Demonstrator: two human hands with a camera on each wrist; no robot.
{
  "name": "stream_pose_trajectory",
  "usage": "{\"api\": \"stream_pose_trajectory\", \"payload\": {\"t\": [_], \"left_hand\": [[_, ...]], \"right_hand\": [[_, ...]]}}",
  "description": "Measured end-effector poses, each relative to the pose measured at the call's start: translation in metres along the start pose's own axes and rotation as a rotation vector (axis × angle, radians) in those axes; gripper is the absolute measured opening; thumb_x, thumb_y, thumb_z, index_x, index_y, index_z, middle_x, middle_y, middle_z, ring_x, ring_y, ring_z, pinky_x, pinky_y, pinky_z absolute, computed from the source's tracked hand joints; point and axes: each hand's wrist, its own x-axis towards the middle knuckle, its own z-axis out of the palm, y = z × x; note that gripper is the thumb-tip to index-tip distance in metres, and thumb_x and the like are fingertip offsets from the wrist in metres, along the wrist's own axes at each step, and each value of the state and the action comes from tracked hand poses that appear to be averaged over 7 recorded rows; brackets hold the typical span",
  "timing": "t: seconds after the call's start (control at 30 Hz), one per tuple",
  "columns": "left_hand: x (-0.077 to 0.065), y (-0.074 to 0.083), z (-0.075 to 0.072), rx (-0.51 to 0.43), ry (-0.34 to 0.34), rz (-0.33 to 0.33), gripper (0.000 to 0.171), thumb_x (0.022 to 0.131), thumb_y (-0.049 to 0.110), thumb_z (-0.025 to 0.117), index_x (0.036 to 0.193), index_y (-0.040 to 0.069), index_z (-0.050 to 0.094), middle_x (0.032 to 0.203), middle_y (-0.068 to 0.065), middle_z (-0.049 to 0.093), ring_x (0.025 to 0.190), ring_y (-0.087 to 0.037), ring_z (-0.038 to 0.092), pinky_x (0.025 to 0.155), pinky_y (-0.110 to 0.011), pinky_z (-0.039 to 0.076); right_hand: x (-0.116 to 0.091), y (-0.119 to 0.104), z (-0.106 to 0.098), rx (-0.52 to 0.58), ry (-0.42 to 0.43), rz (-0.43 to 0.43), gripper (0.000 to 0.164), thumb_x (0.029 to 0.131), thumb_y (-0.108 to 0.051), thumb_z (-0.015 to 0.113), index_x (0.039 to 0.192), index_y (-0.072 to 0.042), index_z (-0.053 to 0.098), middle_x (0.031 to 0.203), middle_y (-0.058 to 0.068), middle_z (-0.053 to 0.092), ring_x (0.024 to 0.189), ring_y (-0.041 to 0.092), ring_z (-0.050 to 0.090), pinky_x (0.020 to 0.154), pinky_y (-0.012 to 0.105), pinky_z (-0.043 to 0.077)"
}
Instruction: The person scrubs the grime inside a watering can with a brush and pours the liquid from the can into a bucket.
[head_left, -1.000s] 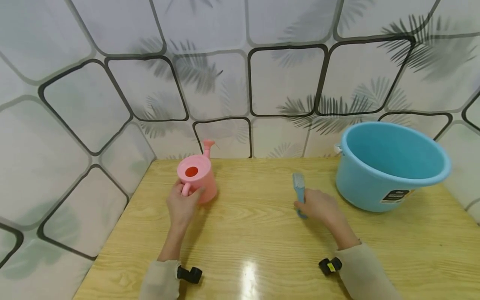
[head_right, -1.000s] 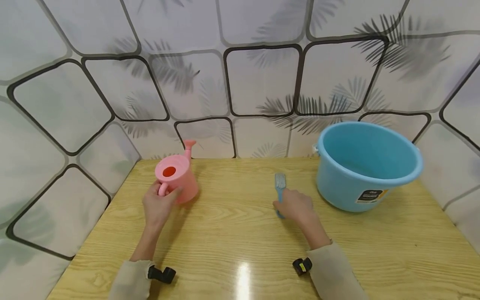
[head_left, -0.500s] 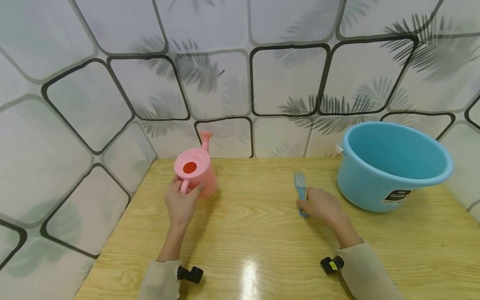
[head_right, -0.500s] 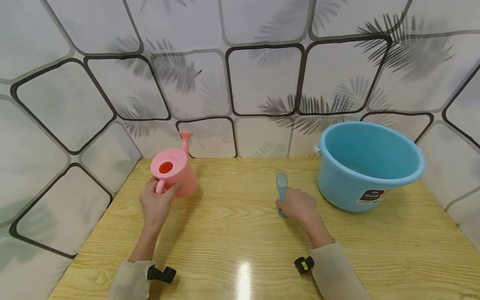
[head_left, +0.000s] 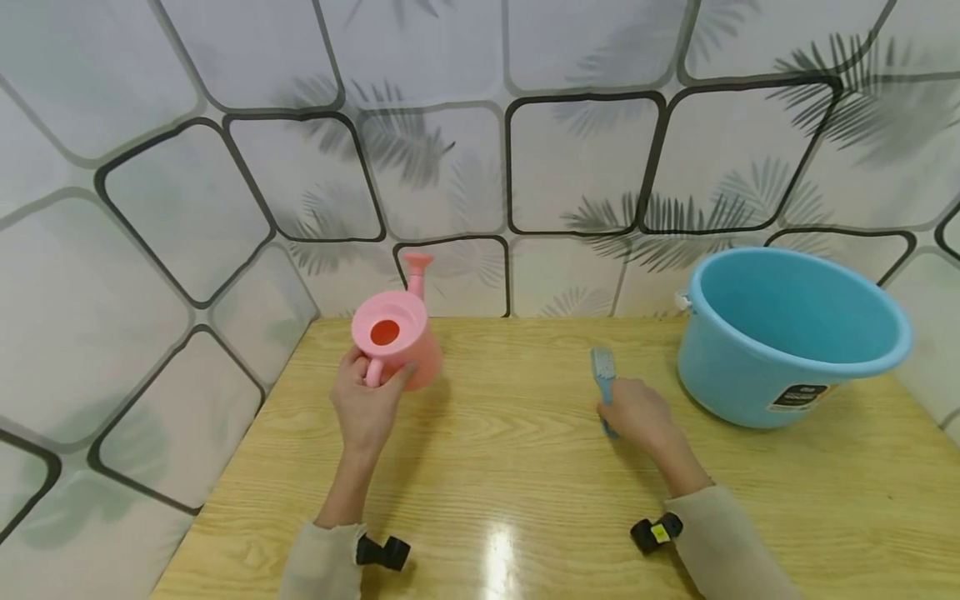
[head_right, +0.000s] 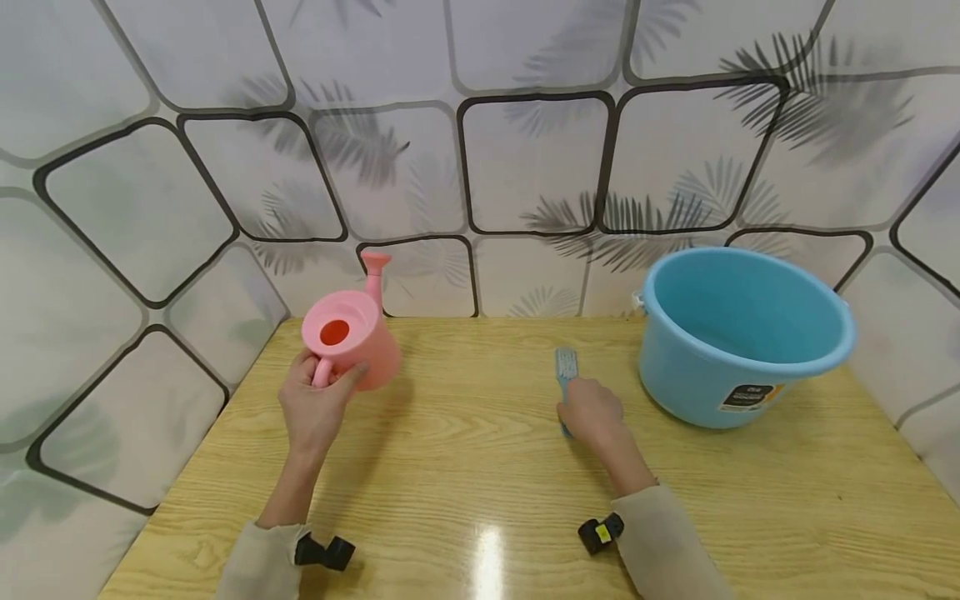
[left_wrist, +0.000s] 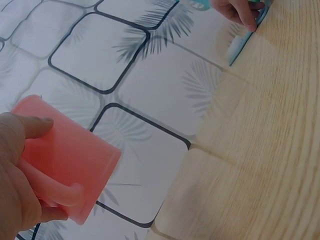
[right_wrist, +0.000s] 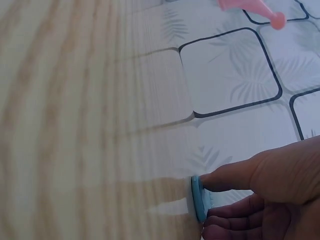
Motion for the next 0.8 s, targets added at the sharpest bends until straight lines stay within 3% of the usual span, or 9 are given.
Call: {"api": "stream_pose_trajectory", "payload": {"t": [0.23,0.5,0.63,0.73,0.8], "left_hand": [[0.000,0.001,0.001,-0.020,-0.005,0.002,0.031,0.073,0.005,0.088,0.096,-0.009,0.072,0.128,-0.016,0.062,0.112,-0.023,0.056,0.090,-0.031,0.045],[-0.001,0.002,0.002,-0.029,-0.012,-0.036,0.040,0.072,0.003,0.088,0.106,-0.010,0.071,0.130,-0.018,0.060,0.113,-0.026,0.054,0.093,-0.036,0.044],[0.000,0.001,0.004,-0.024,-0.019,-0.041,0.038,0.074,0.003,0.087,0.106,-0.011,0.071,0.131,-0.017,0.058,0.115,-0.027,0.052,0.096,-0.038,0.043],[-0.001,0.001,0.005,-0.027,-0.024,-0.025,0.033,0.073,0.003,0.087,0.098,-0.012,0.071,0.130,-0.017,0.059,0.113,-0.023,0.052,0.094,-0.033,0.042],[-0.001,0.001,0.006,-0.034,-0.027,-0.008,0.028,0.072,0.002,0.088,0.089,-0.013,0.070,0.129,-0.019,0.059,0.111,-0.020,0.052,0.093,-0.028,0.041]], "right_hand": [[0.002,0.008,0.000,-0.012,0.011,0.048,0.026,0.085,-0.018,0.064,0.065,-0.010,0.049,0.057,0.001,0.044,0.049,0.015,0.040,0.043,0.026,0.031],[0.008,0.019,-0.003,0.093,-0.066,0.069,0.035,0.083,-0.022,0.067,0.056,-0.016,0.044,0.050,-0.006,0.035,0.046,0.009,0.033,0.043,0.023,0.027],[0.009,0.022,-0.005,0.152,-0.090,0.054,0.025,0.087,-0.020,0.067,0.071,-0.009,0.052,0.062,-0.001,0.046,0.055,0.013,0.043,0.049,0.025,0.034],[0.008,0.024,-0.006,0.206,-0.109,0.030,0.019,0.090,-0.017,0.066,0.089,0.001,0.058,0.075,0.005,0.055,0.063,0.017,0.049,0.052,0.027,0.041],[0.008,0.025,-0.007,0.238,-0.112,0.004,0.018,0.092,-0.013,0.064,0.092,0.004,0.059,0.076,0.007,0.056,0.063,0.017,0.050,0.053,0.027,0.042]]}}
